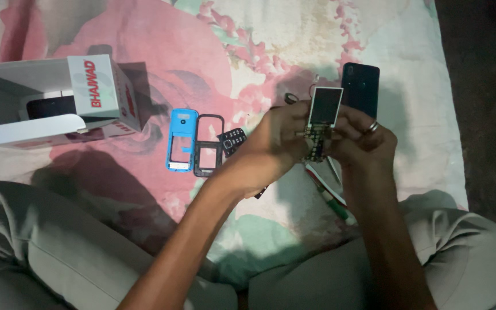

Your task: The person disassembles a small feature phone, cleans the keypad with a toothbrush, and reassembles it into a blue phone case. The person handles the phone, battery, and case throughout the process.

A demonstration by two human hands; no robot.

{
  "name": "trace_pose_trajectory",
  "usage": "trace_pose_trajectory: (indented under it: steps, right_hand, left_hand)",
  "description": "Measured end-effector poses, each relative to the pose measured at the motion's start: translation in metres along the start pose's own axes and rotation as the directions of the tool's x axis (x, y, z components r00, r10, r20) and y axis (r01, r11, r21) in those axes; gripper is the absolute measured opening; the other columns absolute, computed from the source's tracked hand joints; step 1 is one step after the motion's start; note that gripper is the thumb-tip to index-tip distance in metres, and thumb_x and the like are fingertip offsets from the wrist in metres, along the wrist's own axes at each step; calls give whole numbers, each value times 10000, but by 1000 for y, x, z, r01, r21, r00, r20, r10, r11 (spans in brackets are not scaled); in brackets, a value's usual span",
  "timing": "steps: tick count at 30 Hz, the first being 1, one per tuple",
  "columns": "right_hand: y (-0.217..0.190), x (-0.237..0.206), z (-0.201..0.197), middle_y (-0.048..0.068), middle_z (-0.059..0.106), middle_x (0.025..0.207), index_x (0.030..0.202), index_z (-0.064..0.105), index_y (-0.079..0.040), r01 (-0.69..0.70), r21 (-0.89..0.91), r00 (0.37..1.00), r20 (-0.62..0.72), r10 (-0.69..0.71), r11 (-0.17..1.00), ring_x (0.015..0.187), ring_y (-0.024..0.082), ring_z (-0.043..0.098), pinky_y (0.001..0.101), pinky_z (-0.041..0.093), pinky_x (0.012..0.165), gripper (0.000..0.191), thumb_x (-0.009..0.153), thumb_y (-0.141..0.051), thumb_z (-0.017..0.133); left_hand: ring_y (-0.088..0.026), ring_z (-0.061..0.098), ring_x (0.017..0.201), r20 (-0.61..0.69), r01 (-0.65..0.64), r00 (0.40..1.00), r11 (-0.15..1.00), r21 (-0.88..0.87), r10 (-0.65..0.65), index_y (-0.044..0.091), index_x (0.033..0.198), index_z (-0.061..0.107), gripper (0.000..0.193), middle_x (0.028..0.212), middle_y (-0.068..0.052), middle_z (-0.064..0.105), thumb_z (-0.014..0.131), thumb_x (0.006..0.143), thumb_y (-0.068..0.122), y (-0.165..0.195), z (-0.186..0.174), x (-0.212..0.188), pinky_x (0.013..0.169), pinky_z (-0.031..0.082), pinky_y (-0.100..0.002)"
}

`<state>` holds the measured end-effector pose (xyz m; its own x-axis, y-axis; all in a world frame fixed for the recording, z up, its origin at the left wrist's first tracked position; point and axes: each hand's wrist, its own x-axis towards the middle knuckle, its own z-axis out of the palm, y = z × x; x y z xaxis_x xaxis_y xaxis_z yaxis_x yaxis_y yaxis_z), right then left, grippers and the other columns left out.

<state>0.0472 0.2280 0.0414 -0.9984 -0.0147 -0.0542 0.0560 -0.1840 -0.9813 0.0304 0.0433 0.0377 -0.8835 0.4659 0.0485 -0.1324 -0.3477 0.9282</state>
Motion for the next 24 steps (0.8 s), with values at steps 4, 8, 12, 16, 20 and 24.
trace_pose_trajectory:
  steps: [4, 8, 12, 16, 20, 24]
  right_hand:
    - [0, 1, -1, 176, 732, 1120, 1292, 614, 143, 34, -25, 999, -13, -35, 999, 943, 192, 720, 305, 597, 813, 429, 866, 164, 570]
    - [1, 1, -2, 163, 743, 1084, 1269, 634, 143, 18, -46, 1000, -23, -19, 999, 914, 192, 728, 308, 601, 814, 443, 833, 174, 561]
    - [2, 0, -1, 149, 739, 1097, 1282, 626, 137, -2, 32, 1000, -24, 3, 999, 942, 182, 727, 303, 590, 833, 443, 845, 171, 562]
    - [3, -1, -2, 143, 737, 1117, 1298, 630, 139, -14, 57, 1000, -13, 15, 998, 960, 166, 717, 286, 575, 855, 428, 876, 173, 567]
    - [4, 0, -2, 146, 745, 1087, 1266, 642, 138, 5, 0, 999, -40, -5, 1000, 914, 173, 726, 297, 594, 823, 408, 865, 175, 574]
    - [5, 0, -1, 136, 744, 1090, 1267, 646, 130, 10, -16, 999, -37, -10, 1000, 920, 164, 722, 285, 589, 835, 399, 875, 169, 580]
  left_hand:
    - [-173, 670, 1073, 32, -11, 999, 999, -42, 13, -59, 1336, 608, 528, 1219, -139, 718, 530, 837, -213, -1, 0, -1, 856, 546, -296]
    - [-166, 664, 1134, 45, -41, 998, 995, -89, 46, -63, 1348, 587, 530, 1229, -129, 701, 543, 842, -215, -5, 0, 1, 912, 551, -292]
    - [-165, 663, 1097, 50, -19, 998, 992, -124, 25, -60, 1357, 575, 522, 1236, -110, 703, 558, 856, -205, -7, 0, 2, 891, 551, -292]
    - [-171, 666, 1073, 2, 38, 999, 999, -38, -38, -55, 1337, 595, 470, 1173, -117, 715, 555, 886, -184, -7, -1, 1, 883, 555, -293]
    - [-181, 678, 1096, 40, 8, 999, 996, -93, -5, -65, 1305, 614, 444, 1172, -114, 710, 555, 883, -190, -6, 0, 2, 923, 573, -306]
    - [-170, 668, 1107, 11, 8, 1000, 997, -79, -7, -62, 1285, 625, 468, 1164, -108, 709, 559, 846, -211, -6, -2, 0, 903, 556, -298]
